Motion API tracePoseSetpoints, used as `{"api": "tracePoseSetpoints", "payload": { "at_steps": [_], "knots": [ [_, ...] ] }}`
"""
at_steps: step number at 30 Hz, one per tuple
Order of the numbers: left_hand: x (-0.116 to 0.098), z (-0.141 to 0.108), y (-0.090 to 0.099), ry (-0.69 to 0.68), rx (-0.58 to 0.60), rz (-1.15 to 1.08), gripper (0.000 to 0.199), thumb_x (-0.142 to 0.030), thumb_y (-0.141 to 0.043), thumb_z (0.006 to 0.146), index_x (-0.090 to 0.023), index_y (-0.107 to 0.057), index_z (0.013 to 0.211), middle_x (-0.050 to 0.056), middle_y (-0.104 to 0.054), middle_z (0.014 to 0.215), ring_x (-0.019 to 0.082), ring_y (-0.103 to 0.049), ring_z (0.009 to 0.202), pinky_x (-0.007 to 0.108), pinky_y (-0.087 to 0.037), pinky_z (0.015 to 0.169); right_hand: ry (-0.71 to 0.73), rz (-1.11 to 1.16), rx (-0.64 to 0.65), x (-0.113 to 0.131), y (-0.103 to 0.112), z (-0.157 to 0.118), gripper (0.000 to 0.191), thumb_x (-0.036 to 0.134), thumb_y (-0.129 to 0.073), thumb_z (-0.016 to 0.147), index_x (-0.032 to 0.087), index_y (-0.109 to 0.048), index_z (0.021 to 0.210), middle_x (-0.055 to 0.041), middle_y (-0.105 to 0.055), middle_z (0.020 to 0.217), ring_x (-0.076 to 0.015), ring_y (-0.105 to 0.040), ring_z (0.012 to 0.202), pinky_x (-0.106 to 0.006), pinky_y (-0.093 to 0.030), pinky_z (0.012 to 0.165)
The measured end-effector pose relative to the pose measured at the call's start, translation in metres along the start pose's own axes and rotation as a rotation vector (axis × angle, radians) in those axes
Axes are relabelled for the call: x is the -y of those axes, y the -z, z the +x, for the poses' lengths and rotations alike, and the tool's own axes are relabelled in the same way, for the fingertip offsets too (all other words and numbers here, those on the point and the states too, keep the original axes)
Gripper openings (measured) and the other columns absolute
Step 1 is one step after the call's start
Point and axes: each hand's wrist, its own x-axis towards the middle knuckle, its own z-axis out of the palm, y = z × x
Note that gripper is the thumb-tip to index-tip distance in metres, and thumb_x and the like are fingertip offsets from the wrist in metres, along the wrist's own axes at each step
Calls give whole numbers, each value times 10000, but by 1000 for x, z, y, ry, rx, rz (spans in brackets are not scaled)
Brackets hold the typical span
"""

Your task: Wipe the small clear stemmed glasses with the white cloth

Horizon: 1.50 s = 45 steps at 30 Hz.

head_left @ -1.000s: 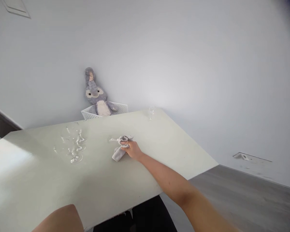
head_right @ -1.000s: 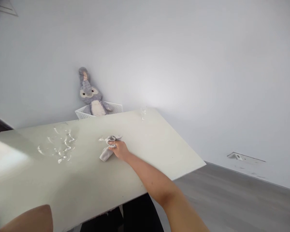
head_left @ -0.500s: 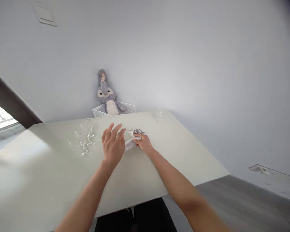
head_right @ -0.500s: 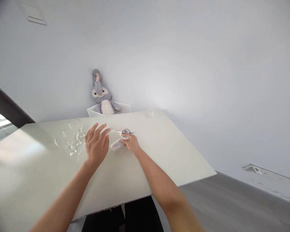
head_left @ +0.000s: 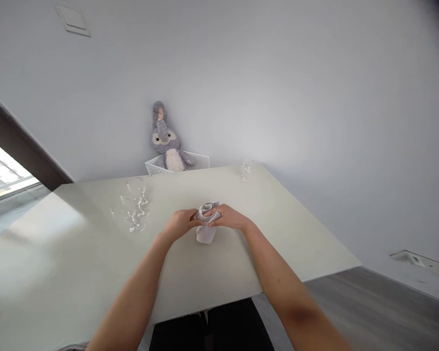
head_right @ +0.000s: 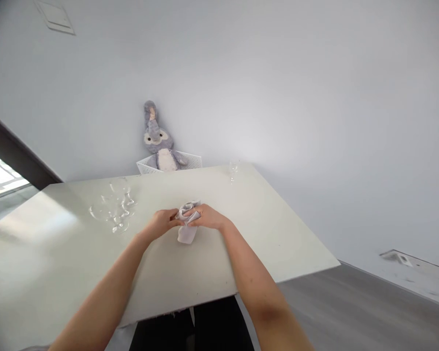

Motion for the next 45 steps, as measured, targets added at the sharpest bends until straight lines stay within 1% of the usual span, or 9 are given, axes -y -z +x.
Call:
{"api": "tracePoseSetpoints", "payload": {
  "at_steps": [3,5,10,12,15,21,27,34,45],
  "knots": [
    [2,-7,4,-22,337,-359,436,-559,-370,766,-165,-500,632,-31,-422,487,97,-395,450,238,-325,490,36,-25,151,7,5,-6,329,228,-674,588,188,-679,915,-2,-659,887,-181,-581,853,-272,-445,768],
    [-1,-9,4,-21,379,-408,459,-556,-332,785,-155,-531,683,-19,-448,499,103,-418,459,244,-348,501,26,16,137,6,4,-6,321,239,-684,581,176,-682,895,-2,-661,848,-176,-587,816,-271,-451,746],
    [-13,-5,-7,-17,-326,131,331,-426,-455,782,-198,-553,1001,71,-596,800,205,-534,783,328,-374,723,-113,296,-194,-13,-9,10,378,309,-704,548,123,-660,874,-20,-632,706,-159,-580,658,-273,-480,580],
    [-14,-4,-8,-59,-411,278,311,-393,-468,784,-203,-560,1012,83,-600,797,222,-527,829,352,-348,781,-129,410,-237,-18,-13,13,431,332,-706,542,118,-642,911,-30,-628,717,-165,-579,649,-275,-482,539],
    [-10,-6,-2,-24,-255,142,308,-443,-480,763,-210,-590,932,34,-585,677,178,-516,671,305,-370,683,-98,356,-113,-14,-9,9,427,328,-706,547,140,-645,925,-32,-636,785,-172,-581,707,-280,-486,581],
    [-6,-15,6,21,372,-414,524,-584,-310,782,-152,-556,617,16,-522,551,118,-454,505,243,-374,532,-60,121,174,-2,9,-6,366,313,-723,545,150,-675,870,-12,-641,817,-175,-573,796,-290,-459,734],
    [-9,-6,-10,-60,-288,197,302,-427,-444,787,-188,-605,879,60,-586,697,179,-495,688,314,-333,709,-112,365,-158,-18,-4,8,430,394,-676,593,118,-632,920,-40,-626,756,-179,-587,688,-302,-492,575],
    [5,-5,-7,56,-152,-48,341,-526,-535,679,-200,-623,726,-46,-421,521,93,-359,509,225,-259,516,16,-109,-16,0,2,-1,305,232,-634,621,201,-668,923,-2,-653,922,-198,-575,859,-315,-440,777],
    [21,6,-19,227,-305,-742,375,-501,-521,678,-165,-521,844,-63,-411,477,66,-355,427,182,-296,431,-77,-133,-836,-26,26,6,386,313,-504,726,153,-592,1066,-62,-632,1018,-215,-584,875,-347,-452,774]
  ]
}}
